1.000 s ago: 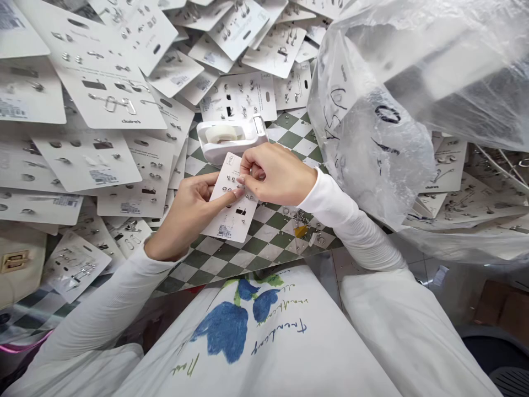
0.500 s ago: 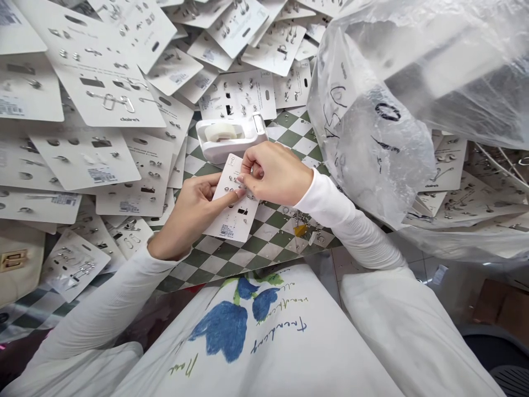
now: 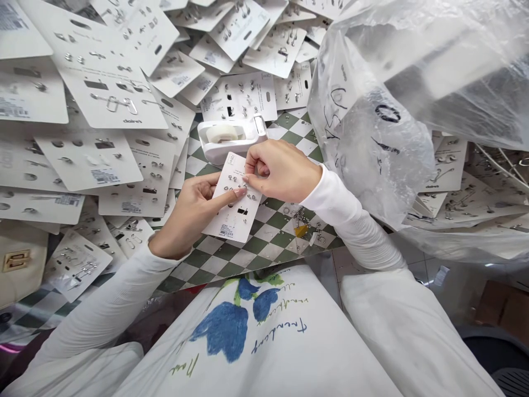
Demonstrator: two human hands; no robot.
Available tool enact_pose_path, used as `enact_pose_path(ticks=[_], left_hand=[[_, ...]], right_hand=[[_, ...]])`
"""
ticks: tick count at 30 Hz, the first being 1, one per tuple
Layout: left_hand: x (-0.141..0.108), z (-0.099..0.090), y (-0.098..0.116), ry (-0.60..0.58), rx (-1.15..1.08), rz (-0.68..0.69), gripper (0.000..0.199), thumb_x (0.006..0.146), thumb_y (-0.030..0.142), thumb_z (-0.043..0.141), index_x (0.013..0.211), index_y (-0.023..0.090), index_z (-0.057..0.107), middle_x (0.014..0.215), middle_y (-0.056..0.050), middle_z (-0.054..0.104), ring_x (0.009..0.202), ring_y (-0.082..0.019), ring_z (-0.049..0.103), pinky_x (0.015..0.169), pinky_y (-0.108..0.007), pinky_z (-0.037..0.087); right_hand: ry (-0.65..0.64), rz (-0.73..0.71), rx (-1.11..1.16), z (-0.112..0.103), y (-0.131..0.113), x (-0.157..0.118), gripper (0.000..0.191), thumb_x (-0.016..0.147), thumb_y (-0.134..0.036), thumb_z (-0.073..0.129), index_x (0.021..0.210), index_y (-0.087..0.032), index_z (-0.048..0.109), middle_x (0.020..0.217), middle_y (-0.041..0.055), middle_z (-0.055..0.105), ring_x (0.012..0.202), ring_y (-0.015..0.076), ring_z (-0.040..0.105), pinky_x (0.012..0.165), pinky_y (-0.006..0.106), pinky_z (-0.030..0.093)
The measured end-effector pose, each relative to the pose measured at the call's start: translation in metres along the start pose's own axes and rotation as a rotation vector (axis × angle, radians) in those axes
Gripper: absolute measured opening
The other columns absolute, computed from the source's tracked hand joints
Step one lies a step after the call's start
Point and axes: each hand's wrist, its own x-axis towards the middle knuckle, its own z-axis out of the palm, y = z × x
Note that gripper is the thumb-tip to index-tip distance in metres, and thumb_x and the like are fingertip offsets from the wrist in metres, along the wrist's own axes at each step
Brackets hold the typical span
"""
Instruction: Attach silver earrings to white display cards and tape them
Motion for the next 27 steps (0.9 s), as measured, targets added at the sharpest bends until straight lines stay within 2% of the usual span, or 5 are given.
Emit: enact_pose_path(ticks=[6,9,15,22,27], left_hand=[[-0.001,-0.002,0.002,-0.039,-0.046,-0.042,0.026,0.081,0.031,0.085,0.101,0.016,0.078,0.092,-0.007,0.078,0.071,-0.019,0.071,0.056,-0.024,0.057],[0.0,-0.002,0.001,-0.041,-0.038,-0.043,0.03,0.081,0.035,0.085,0.102,0.014,0.078,0.092,-0.008,0.079,0.07,-0.019,0.071,0.055,-0.022,0.057],[-0.001,-0.002,0.001,-0.066,0.016,-0.008,0.034,0.084,0.038,0.082,0.109,0.015,0.077,0.093,-0.007,0.079,0.074,-0.02,0.073,0.057,-0.023,0.058],[-0.005,-0.004,0.012,-0.167,0.079,-0.014,0.05,0.072,0.03,0.092,0.117,0.018,0.076,0.098,-0.008,0.079,0.079,-0.025,0.076,0.06,-0.029,0.063],[-0.003,-0.003,0.009,-0.167,0.107,-0.02,0.043,0.077,0.036,0.088,0.113,0.016,0.076,0.093,-0.009,0.078,0.078,-0.024,0.075,0.06,-0.029,0.062]], right_hand=[[0.061,-0.063,0.05,-0.008,0.012,0.001,0.017,0.094,-0.02,0.074,0.089,-0.018,0.058,0.06,-0.0071,0.046,0.056,0.0107,0.041,0.059,0.029,0.036],[0.019,-0.115,0.147,-0.011,0.019,0.001,0.025,0.095,-0.031,0.074,0.103,-0.019,0.054,0.063,-0.0078,0.049,0.057,0.0112,0.043,0.058,0.028,0.036],[-0.036,-0.149,0.033,-0.012,0.021,0.0,0.036,0.09,-0.035,0.079,0.112,-0.019,0.055,0.069,-0.0059,0.044,0.062,0.0131,0.041,0.058,0.029,0.037],[-0.245,-0.144,0.153,-0.018,0.018,0.0,0.022,0.094,-0.034,0.072,0.08,-0.019,0.065,0.074,0.0,0.061,0.065,0.0142,0.049,0.058,0.031,0.038],[-0.169,-0.177,0.011,-0.014,0.015,0.001,0.035,0.093,-0.024,0.073,0.066,-0.019,0.05,0.058,-0.005,0.041,0.055,0.0111,0.034,0.052,0.031,0.027]])
